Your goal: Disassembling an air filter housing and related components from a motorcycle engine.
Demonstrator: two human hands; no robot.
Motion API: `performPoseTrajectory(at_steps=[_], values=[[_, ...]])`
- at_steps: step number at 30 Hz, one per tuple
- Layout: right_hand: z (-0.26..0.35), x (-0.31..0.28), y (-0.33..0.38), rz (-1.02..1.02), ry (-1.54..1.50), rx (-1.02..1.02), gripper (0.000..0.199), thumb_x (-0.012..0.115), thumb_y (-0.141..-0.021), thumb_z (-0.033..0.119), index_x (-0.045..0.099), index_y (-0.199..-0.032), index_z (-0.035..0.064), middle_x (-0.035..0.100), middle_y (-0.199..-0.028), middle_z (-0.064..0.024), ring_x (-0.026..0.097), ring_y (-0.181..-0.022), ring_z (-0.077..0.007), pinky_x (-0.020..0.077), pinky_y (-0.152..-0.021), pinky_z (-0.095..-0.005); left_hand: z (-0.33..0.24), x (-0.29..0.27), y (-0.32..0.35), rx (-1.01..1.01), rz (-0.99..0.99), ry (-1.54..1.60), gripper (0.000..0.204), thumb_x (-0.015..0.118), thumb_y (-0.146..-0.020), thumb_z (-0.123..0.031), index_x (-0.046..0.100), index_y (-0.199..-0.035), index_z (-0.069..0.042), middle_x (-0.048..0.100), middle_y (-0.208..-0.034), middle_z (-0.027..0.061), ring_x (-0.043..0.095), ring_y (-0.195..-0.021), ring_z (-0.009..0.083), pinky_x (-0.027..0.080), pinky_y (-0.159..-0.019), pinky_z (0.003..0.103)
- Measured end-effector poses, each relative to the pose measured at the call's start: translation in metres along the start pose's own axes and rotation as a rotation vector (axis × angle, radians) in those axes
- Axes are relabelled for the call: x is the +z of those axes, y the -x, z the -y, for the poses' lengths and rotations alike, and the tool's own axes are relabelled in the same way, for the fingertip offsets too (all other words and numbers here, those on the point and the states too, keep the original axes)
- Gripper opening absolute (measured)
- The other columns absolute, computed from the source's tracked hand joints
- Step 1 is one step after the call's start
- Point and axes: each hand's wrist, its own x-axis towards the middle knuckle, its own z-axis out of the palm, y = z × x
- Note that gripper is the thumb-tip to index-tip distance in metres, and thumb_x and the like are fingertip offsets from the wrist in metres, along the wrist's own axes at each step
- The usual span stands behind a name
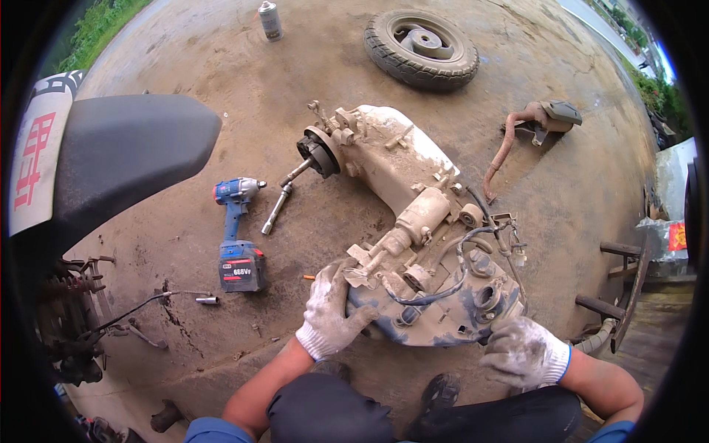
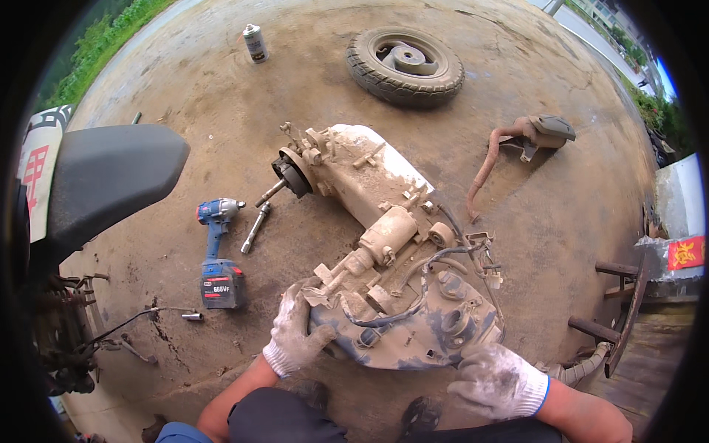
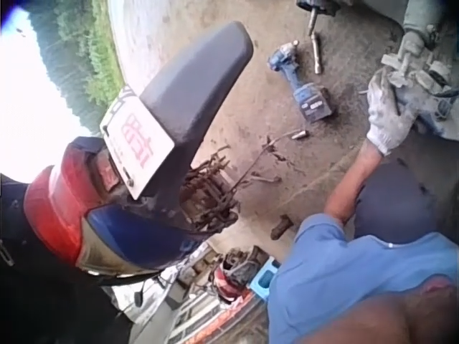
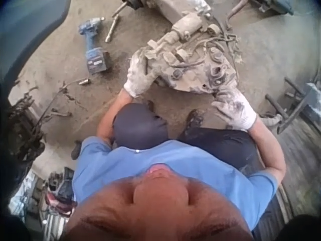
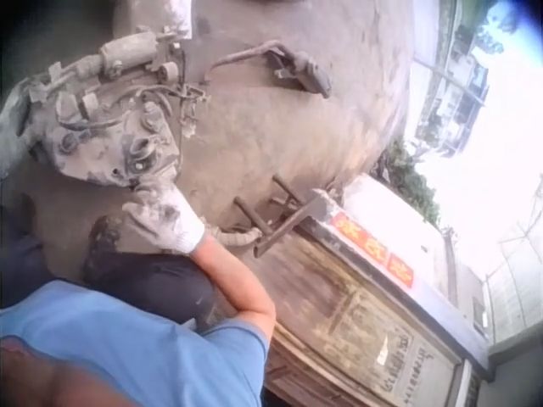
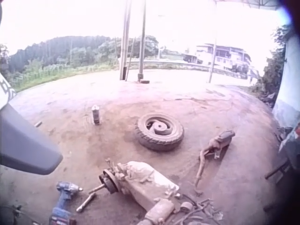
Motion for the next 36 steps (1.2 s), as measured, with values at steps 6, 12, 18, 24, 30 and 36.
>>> performPoseTrajectory(at_steps=[6,12,18,24,30,36], values=[[-0.013,-0.039,-0.009,-0.507,0.303,0.245,0.050,0.087,-0.082,0.019,0.069,-0.128,0.0086,0.071,-0.120,-0.0160,0.067,-0.117,-0.0394,0.0535,-0.107,-0.0548,0.006,-0.010,0.003,-0.057,0.018,0.012,0.082,0.082,-0.090,-0.042,0.053,-0.153,0.001,0.055,-0.150,0.0294,0.055,-0.138,0.0493,0.046,-0.118,0.054],[-0.039,0.010,-0.016,-0.710,-0.109,0.621,0.056,0.077,-0.091,0.020,0.062,-0.142,0.0024,0.065,-0.135,-0.0260,0.062,-0.126,-0.0479,0.0489,-0.112,-0.0535,0.017,-0.031,-0.004,-0.067,0.112,-0.093,0.070,0.079,-0.092,-0.034,0.060,-0.149,0.003,0.065,-0.141,0.0289,0.062,-0.133,0.0461,0.049,-0.115,0.050],[-0.058,0.028,-0.032,-0.751,-0.028,0.621,0.044,0.054,-0.101,0.025,0.067,-0.135,0.0010,0.070,-0.123,-0.0264,0.062,-0.119,-0.0482,0.0472,-0.106,-0.0548,0.019,-0.014,0.003,-0.018,-0.027,-0.011,0.054,0.074,-0.096,-0.024,0.066,-0.141,0.004,0.070,-0.132,0.0282,0.066,-0.125,0.0458,0.052,-0.109,0.051],[-0.058,0.031,-0.038,-0.797,-0.038,0.611,0.041,0.050,-0.103,0.029,0.070,-0.129,0.0026,0.070,-0.122,-0.0261,0.060,-0.119,-0.0489,0.0452,-0.108,-0.0564,0.036,0.000,0.006,0.092,-0.218,-0.027,0.033,0.065,-0.101,-0.009,0.071,-0.129,0.008,0.073,-0.123,0.0295,0.071,-0.115,0.0458,0.056,-0.104,0.049],[-0.068,0.035,-0.038,-0.796,-0.007,0.562,0.038,0.051,-0.107,0.028,0.070,-0.128,0.0039,0.070,-0.128,-0.0228,0.059,-0.127,-0.0480,0.0425,-0.114,-0.0565,0.043,0.005,0.005,0.027,-0.250,0.005,0.031,0.063,-0.103,-0.010,0.072,-0.127,0.009,0.074,-0.122,0.0289,0.072,-0.115,0.0445,0.055,-0.106,0.049],[-0.067,0.039,-0.034,-0.822,-0.021,0.594,0.037,0.049,-0.108,0.024,0.070,-0.129,0.0031,0.071,-0.128,-0.0241,0.060,-0.128,-0.0478,0.0429,-0.115,-0.0560,0.051,0.016,0.006,0.003,-0.279,0.034,0.030,0.062,-0.106,-0.011,0.072,-0.129,0.006,0.075,-0.124,0.0262,0.071,-0.118,0.0427,0.054,-0.108,0.048]])
